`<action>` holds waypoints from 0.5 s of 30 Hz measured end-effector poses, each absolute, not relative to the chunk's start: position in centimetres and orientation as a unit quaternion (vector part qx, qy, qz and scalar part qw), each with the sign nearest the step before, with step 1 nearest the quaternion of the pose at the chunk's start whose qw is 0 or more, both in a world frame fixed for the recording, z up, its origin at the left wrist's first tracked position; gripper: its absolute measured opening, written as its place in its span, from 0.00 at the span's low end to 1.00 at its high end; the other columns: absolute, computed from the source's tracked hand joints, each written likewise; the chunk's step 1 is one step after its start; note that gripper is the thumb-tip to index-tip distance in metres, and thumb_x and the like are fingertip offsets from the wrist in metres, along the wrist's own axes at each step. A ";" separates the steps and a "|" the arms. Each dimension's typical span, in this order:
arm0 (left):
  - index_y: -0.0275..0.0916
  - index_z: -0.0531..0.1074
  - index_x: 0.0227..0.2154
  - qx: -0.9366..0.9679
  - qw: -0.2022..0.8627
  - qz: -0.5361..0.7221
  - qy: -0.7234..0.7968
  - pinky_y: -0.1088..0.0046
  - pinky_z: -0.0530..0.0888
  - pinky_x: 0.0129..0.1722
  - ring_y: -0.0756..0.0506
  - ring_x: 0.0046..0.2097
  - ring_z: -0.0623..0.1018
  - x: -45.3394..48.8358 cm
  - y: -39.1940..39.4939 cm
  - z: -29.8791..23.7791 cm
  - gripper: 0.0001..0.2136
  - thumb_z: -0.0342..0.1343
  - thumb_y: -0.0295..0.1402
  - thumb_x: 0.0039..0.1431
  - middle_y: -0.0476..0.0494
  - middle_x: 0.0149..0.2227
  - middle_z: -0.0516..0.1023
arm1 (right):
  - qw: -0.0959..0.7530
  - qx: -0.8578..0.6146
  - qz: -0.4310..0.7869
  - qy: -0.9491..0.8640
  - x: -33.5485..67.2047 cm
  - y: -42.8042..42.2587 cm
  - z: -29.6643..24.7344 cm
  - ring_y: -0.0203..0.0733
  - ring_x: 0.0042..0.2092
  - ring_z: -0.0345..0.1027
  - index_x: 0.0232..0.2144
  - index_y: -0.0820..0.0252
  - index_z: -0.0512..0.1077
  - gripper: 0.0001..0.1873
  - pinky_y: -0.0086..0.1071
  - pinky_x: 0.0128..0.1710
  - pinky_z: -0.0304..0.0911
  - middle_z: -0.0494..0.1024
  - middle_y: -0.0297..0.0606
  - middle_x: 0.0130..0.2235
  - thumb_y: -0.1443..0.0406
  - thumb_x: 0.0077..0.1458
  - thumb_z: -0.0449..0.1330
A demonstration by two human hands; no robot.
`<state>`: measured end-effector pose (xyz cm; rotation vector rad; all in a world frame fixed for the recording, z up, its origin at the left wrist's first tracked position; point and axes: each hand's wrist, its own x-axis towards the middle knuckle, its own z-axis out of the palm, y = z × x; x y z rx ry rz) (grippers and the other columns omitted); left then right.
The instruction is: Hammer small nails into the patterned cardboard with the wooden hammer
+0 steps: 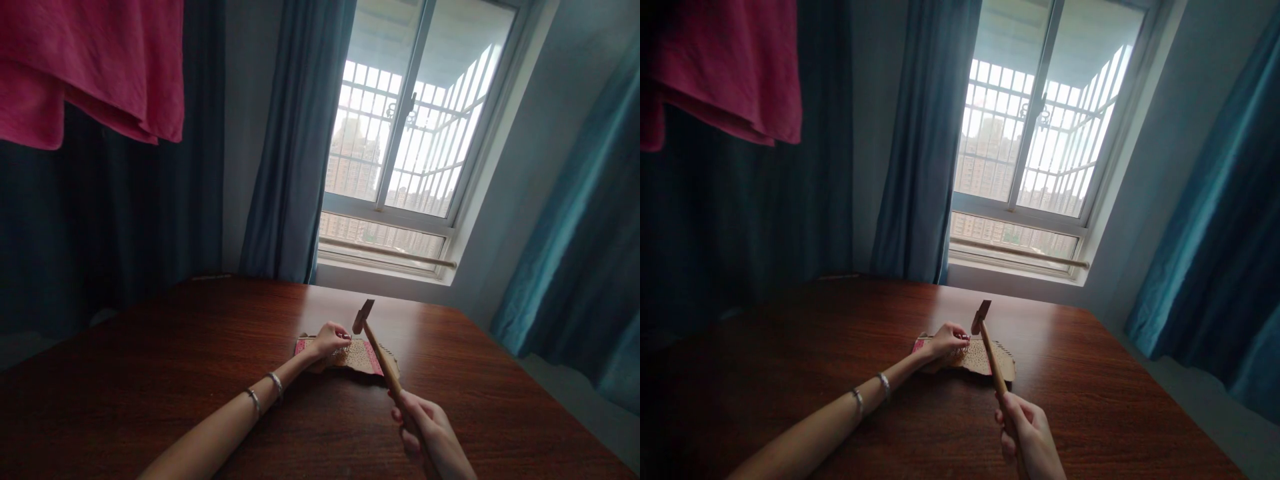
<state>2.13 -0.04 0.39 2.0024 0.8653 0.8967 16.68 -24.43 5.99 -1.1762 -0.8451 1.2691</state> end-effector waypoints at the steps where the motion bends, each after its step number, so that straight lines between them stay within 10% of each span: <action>1: 0.29 0.77 0.27 0.785 0.381 0.353 0.339 0.78 0.63 0.25 0.49 0.27 0.71 2.1 0.0 0.4 0.13 0.57 0.35 0.40 0.44 0.24 0.76 | 0.572 -0.501 0.539 -0.362 16.6 -24.4 6.1 0.20 0.13 0.46 0.23 0.65 0.66 0.22 0.20 0.10 0.40 0.64 0.30 0.23 0.49 0.43 0.59; 15: 0.29 0.77 0.24 0.793 0.362 0.352 0.342 0.78 0.61 0.24 0.50 0.26 0.70 2.1 -0.3 0.7 0.11 0.57 0.34 0.40 0.45 0.21 0.75 | 0.541 -0.514 0.536 -0.394 16.7 -24.5 6.0 0.22 0.13 0.46 0.22 0.64 0.66 0.22 0.20 0.11 0.41 0.58 0.26 0.17 0.49 0.45 0.58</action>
